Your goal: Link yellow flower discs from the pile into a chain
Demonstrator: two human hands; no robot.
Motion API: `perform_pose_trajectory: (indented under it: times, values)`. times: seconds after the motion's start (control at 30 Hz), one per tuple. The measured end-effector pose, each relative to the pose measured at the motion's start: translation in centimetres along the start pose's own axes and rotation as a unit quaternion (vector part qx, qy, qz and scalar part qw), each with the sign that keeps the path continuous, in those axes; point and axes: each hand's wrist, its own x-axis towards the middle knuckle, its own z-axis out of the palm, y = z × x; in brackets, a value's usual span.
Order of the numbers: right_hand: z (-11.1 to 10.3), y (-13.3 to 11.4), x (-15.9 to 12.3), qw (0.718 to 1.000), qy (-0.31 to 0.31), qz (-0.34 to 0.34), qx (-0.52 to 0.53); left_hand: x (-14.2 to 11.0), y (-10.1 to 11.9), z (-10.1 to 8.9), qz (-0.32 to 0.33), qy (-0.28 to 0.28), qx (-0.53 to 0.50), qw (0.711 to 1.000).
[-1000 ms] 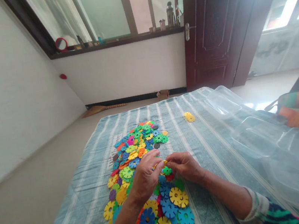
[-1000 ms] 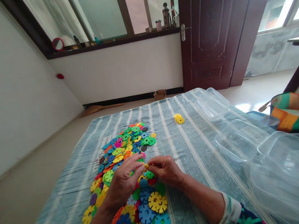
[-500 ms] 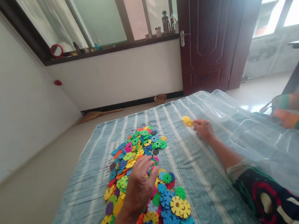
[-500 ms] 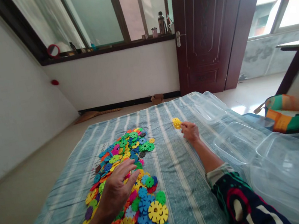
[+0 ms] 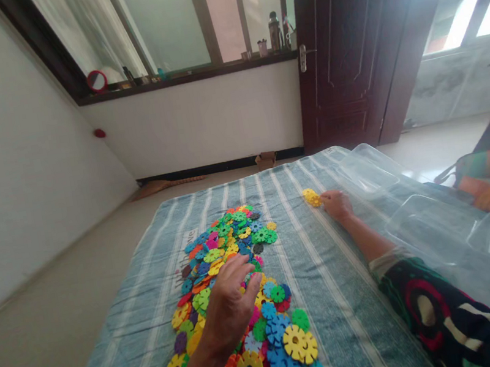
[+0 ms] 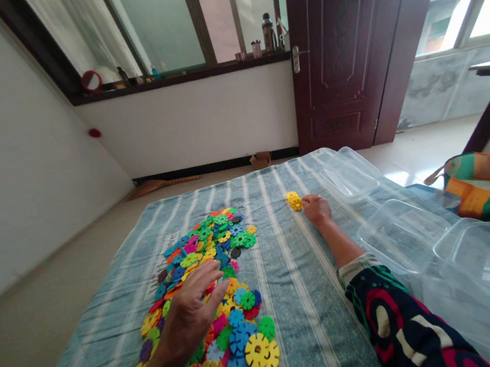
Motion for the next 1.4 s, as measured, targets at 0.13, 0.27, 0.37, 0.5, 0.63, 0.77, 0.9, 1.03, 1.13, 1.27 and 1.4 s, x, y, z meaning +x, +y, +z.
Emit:
perform_pose_trajectory:
  times: [0.13, 0.27, 0.37, 0.5, 0.63, 0.77, 0.9, 1.03, 1.13, 1.27, 1.4]
  values:
    - [0.1, 0.0, 0.2, 0.999, -0.004, 0.016, -0.034, 0.0, 0.1, 0.0, 0.001, -0.002, 0.000, 1.000]
    - [0.4, 0.1, 0.4, 0.999, -0.007, 0.027, -0.043, -0.1, 0.1, 0.1, 0.002, 0.000, 0.002, 1.000]
    - [0.6, 0.2, 0.6, 0.998, -0.010, 0.043, -0.050, -0.1, -0.1, 0.3, 0.010, 0.002, 0.009, 1.000]
    - [0.7, 0.2, 0.9, 0.996, -0.007, 0.056, -0.065, -0.2, -0.4, 0.5, 0.016, 0.004, 0.007, 1.000]
    - [0.5, 0.2, 0.9, 0.996, -0.023, 0.041, -0.080, -0.3, -0.5, 0.4, 0.010, -0.002, 0.002, 1.000]
    - [0.2, -0.1, 0.6, 0.993, -0.041, 0.037, -0.104, -0.2, -0.4, 0.4, 0.015, -0.005, 0.011, 1.000]
    - [-0.1, -0.6, 0.3, 0.991, -0.050, 0.044, -0.113, -0.2, -0.2, 0.4, 0.027, 0.000, 0.024, 0.999]
    - [-0.2, -1.1, 0.1, 0.989, -0.064, 0.052, -0.119, -0.1, -0.1, 0.4, 0.029, -0.006, 0.025, 0.999]
    - [-0.4, -1.4, 0.0, 0.989, -0.066, 0.064, -0.113, -0.1, 0.0, 0.5, 0.024, -0.013, 0.020, 0.999]
    - [-0.5, -1.5, -0.2, 0.989, -0.063, 0.078, -0.105, -0.2, 0.0, 0.4, 0.015, -0.028, 0.023, 0.999]
    - [-0.4, -1.4, -0.5, 0.991, -0.047, 0.080, -0.102, -0.3, 0.1, 0.2, 0.005, -0.050, 0.028, 0.998]
